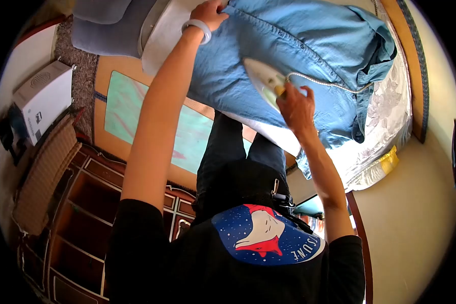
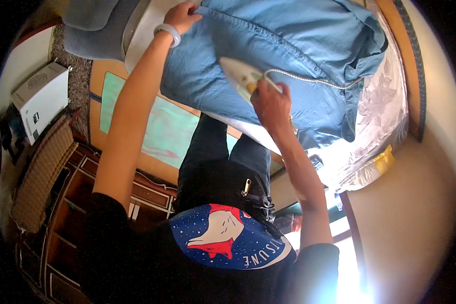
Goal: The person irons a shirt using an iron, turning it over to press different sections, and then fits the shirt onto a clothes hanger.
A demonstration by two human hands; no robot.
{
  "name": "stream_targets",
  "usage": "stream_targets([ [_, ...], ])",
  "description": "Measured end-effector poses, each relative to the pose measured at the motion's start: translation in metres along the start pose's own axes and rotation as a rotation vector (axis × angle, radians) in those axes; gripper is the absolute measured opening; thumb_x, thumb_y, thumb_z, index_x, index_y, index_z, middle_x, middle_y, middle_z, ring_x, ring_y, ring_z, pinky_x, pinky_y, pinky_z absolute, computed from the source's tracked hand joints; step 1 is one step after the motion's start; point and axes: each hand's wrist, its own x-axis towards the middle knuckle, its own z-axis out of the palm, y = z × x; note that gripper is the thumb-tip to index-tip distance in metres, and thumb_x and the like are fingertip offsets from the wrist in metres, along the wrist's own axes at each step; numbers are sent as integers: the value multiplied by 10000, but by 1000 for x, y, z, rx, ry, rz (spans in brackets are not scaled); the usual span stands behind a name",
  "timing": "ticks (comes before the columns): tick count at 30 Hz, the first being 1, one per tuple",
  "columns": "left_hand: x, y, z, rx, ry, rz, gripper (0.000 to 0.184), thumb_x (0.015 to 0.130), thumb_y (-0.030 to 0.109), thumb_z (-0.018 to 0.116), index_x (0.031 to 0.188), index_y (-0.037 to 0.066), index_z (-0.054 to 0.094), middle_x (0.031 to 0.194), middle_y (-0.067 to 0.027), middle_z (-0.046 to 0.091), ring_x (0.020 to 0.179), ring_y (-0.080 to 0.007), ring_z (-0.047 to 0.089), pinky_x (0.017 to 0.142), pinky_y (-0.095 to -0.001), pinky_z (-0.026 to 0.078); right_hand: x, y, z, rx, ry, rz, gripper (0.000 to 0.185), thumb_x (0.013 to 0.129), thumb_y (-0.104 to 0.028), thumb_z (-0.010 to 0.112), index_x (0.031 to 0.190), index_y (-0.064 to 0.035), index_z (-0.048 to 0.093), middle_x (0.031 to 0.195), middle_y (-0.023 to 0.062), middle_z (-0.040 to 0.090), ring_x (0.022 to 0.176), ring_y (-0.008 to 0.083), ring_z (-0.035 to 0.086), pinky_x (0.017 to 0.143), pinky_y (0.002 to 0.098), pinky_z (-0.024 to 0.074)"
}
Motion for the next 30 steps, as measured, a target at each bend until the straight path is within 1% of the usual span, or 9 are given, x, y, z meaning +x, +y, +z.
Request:
stream_targets([
  [1,3,1,-4,-53,68,11,216,715,215,675,822,48,589,756,-138,633,744,-301,621,678,-402,495,8,0,4,-34,-20,104,306,747,-169,654,1010,-49,553,825,124,672,730,252,635,908,391,379],
  [3,2,14,-26,-277,-82,-162,207,730,208,675,819,48,579,770,-139,641,748,-283,626,687,-383,494,27,-1,6,-62,117,127,282,750,-167,654,983,-48,550,805,126,667,720,272,633,915,389,377],
  [6,13,-8,-10,-230,-14,-2,225,738,211,681,846,52,563,763,-132,639,727,-273,626,664,-373,496,58,-4,0,-127,147,163,238,727,-133,683,882,-65,515,806,134,654,730,292,635,895,404,395],
  [12,9,-10,-2,-352,0,-112,247,769,206,671,916,62,534,769,-133,636,731,-276,625,662,-375,488,50,0,2,-84,-34,-54,208,755,-139,641,889,-58,504,776,136,636,742,288,638,914,410,406],
  [18,10,-18,12,-260,160,1,251,795,228,664,938,72,530,775,-133,630,740,-287,623,674,-383,488,13,-19,15,-44,-164,-290,110,799,-113,556,870,-56,495,702,117,599,644,276,632,932,415,420],
  [21,8,-13,11,-250,164,-43,266,801,245,663,950,72,528,791,-134,633,747,-293,620,679,-379,486,-2,-14,10,-52,-165,-263,97,799,-108,554,853,-58,492,674,111,600,628,276,627,918,404,426],
  [27,-17,2,-1,-342,179,24,260,812,243,640,966,49,562,816,-149,649,752,-293,623,677,-383,483,-33,16,-28,-109,-150,367,244,748,-237,657,908,-62,596,699,144,641,621,298,616,835,372,437],
  [28,-22,-3,-5,-314,73,-18,461,756,408,699,1016,40,603,972,-107,650,894,-271,619,800,-348,469,-38,24,-31,-142,-160,505,325,745,-291,672,959,-56,604,720,166,645,662,317,620,788,394,457],
  [30,-32,-11,-10,-227,-12,-3,472,763,423,693,1025,42,599,950,-105,653,880,-253,621,800,-347,467,-40,33,-38,-7,-112,790,389,758,-358,657,974,-40,599,756,183,658,788,335,642,750,432,474],
])
